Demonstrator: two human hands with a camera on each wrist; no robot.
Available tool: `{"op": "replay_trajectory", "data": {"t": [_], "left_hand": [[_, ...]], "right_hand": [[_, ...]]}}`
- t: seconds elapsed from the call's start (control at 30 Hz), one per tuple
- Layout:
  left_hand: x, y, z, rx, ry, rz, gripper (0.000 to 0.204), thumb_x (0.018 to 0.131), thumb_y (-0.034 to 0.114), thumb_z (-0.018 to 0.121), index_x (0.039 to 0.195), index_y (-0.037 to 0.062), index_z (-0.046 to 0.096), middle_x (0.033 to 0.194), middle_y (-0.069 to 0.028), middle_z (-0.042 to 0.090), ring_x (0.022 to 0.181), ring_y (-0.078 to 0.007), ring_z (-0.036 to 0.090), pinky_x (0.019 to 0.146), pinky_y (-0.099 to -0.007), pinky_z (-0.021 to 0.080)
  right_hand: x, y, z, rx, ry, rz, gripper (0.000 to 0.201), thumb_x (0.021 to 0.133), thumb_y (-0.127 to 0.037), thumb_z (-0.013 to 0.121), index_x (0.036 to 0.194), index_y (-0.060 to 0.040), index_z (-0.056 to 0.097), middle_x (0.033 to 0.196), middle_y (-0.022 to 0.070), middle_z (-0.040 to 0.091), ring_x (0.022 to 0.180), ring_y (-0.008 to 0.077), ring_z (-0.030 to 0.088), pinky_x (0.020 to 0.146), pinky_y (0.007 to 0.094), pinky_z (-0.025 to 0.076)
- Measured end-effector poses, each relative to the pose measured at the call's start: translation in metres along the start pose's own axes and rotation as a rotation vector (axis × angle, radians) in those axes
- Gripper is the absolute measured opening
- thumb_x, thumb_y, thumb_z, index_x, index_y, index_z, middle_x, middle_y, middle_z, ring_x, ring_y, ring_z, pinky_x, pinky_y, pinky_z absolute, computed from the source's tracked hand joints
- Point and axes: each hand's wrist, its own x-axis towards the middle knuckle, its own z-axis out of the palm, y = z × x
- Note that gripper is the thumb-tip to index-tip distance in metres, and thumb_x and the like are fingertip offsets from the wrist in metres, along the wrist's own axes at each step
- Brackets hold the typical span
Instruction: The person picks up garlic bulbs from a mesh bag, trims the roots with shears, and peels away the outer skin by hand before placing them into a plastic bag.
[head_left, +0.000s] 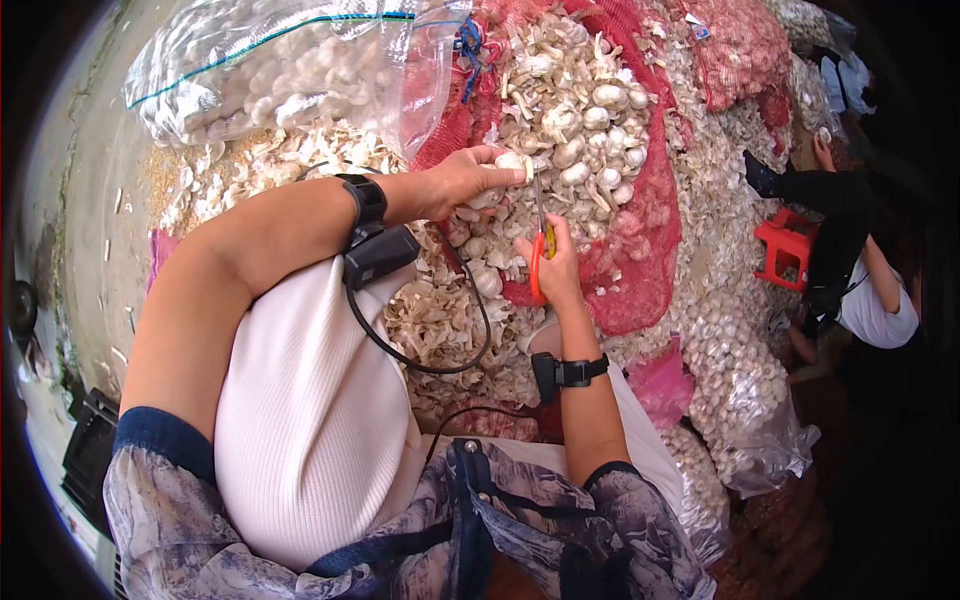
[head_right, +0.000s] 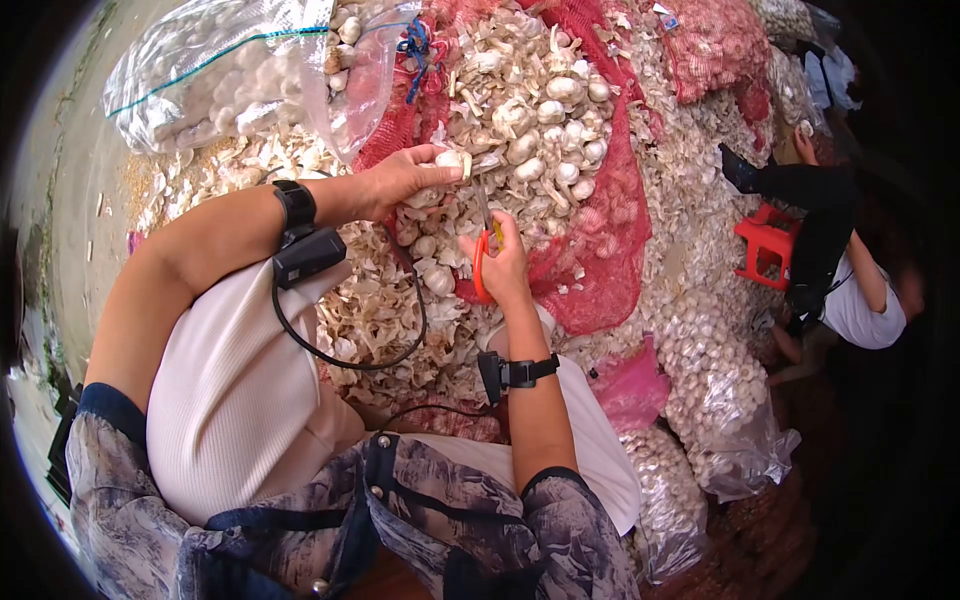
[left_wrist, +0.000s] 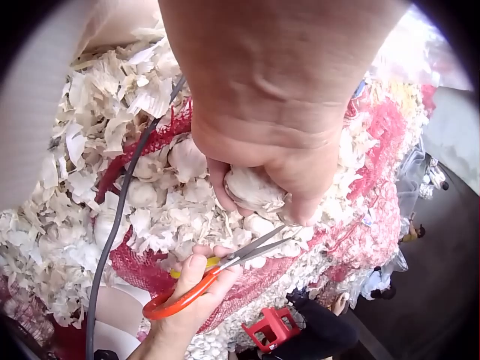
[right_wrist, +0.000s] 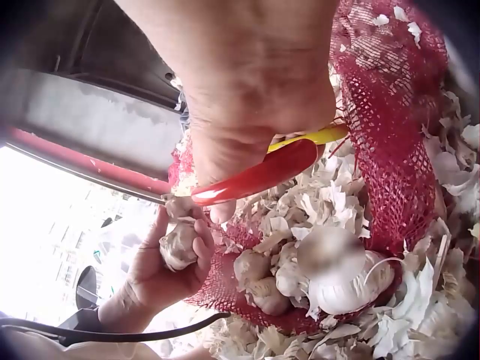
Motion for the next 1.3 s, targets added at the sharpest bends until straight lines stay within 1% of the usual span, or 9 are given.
{"op": "replay_trajectory", "data": {"t": [0.17, 0.23, 0.33, 0.77, 0.83, 1.03, 1.17, 1.23, 1.3], "left_hand": [[-0.004, 0.004, 0.001, -0.031, -0.006, 0.008, 0.043, 0.083, 0.032, 0.075, 0.118, 0.0145, 0.055, 0.104, 0.0019, 0.064, 0.085, -0.0099, 0.063, 0.067, -0.0277, 0.055], [-0.002, 0.001, 0.001, -0.038, 0.004, 0.018, 0.046, 0.082, 0.034, 0.075, 0.118, 0.0145, 0.055, 0.101, 0.0018, 0.064, 0.08, -0.0092, 0.063, 0.061, -0.026, 0.053], [-0.003, 0.002, 0.001, -0.028, 0.004, 0.017, 0.046, 0.082, 0.033, 0.076, 0.119, 0.014, 0.055, 0.1, 0.0015, 0.064, 0.078, -0.0093, 0.063, 0.061, -0.0256, 0.053], [-0.004, 0.003, 0.002, 0.053, -0.013, 0.026, 0.047, 0.083, 0.026, 0.076, 0.121, 0.0076, 0.054, 0.101, -0.0019, 0.063, 0.079, -0.0111, 0.062, 0.064, -0.0262, 0.053], [-0.007, 0.006, 0.002, 0.037, -0.017, 0.001, 0.047, 0.083, 0.026, 0.076, 0.121, 0.0073, 0.055, 0.101, -0.0018, 0.063, 0.08, -0.0112, 0.062, 0.064, -0.0265, 0.053], [0.001, -0.007, -0.001, 0.162, -0.06, 0.0, 0.045, 0.081, 0.025, 0.078, 0.117, 0.0072, 0.058, 0.097, -0.0018, 0.064, 0.08, -0.0113, 0.062, 0.065, -0.0267, 0.052], [0.001, -0.007, -0.001, 0.175, -0.082, -0.029, 0.045, 0.08, 0.025, 0.079, 0.116, 0.0073, 0.059, 0.095, -0.0017, 0.065, 0.082, -0.0104, 0.062, 0.068, -0.026, 0.052], [0.001, -0.007, -0.001, 0.165, -0.073, -0.04, 0.045, 0.08, 0.024, 0.079, 0.116, 0.0073, 0.059, 0.095, -0.0015, 0.065, 0.082, -0.0102, 0.062, 0.068, -0.0258, 0.052], [0.002, -0.008, -0.001, 0.155, -0.064, -0.051, 0.045, 0.08, 0.024, 0.08, 0.116, 0.0073, 0.059, 0.095, -0.0013, 0.065, 0.083, -0.0099, 0.062, 0.069, -0.0256, 0.052]], "right_hand": [[0.003, -0.001, -0.005, 0.095, -0.024, -0.023, 0.053, 0.078, -0.02, 0.078, 0.12, -0.0061, 0.049, 0.087, 0.0013, 0.057, 0.073, 0.0081, 0.053, 0.063, 0.0243, 0.046], [0.002, -0.003, -0.01, 0.028, -0.05, 0.026, 0.05, 0.08, -0.021, 0.077, 0.119, -0.0055, 0.05, 0.096, 0.0012, 0.055, 0.085, 0.0112, 0.052, 0.077, 0.026, 0.046], [0.002, -0.001, -0.009, 0.011, -0.014, -0.021, 0.049, 0.079, -0.02, 0.078, 0.117, -0.005, 0.052, 0.086, 0.0002, 0.055, 0.072, 0.0081, 0.051, 0.064, 0.0235, 0.045], [0.009, 0.005, -0.014, -0.036, -0.007, -0.073, 0.051, 0.077, -0.023, 0.08, 0.117, -0.006, 0.054, 0.083, 0.0006, 0.056, 0.067, 0.0089, 0.051, 0.06, 0.0245, 0.046], [0.008, 0.003, -0.018, -0.009, -0.105, 0.029, 0.051, 0.079, -0.021, 0.078, 0.121, -0.0057, 0.052, 0.095, 0.0013, 0.056, 0.085, 0.0109, 0.053, 0.076, 0.0261, 0.046], [0.006, -0.008, -0.01, -0.099, -0.06, 0.008, 0.057, 0.076, -0.027, 0.08, 0.121, -0.006, 0.054, 0.084, 0.0021, 0.058, 0.074, 0.0116, 0.053, 0.065, 0.0275, 0.047], [0.008, -0.009, -0.009, -0.1, -0.066, 0.053, 0.058, 0.075, -0.03, 0.08, 0.121, -0.0062, 0.056, 0.088, 0.0035, 0.06, 0.08, 0.0124, 0.056, 0.067, 0.0285, 0.048], [0.01, 0.004, -0.007, -0.17, 0.012, -0.142, 0.056, 0.075, -0.032, 0.08, 0.118, -0.0047, 0.058, 0.091, 0.0057, 0.063, 0.081, 0.0137, 0.059, 0.069, 0.0299, 0.049], [0.011, 0.014, -0.004, -0.153, 0.019, -0.14, 0.052, 0.076, -0.029, 0.08, 0.116, -0.0029, 0.059, 0.091, 0.0061, 0.064, 0.081, 0.013, 0.06, 0.07, 0.0293, 0.049]]}}
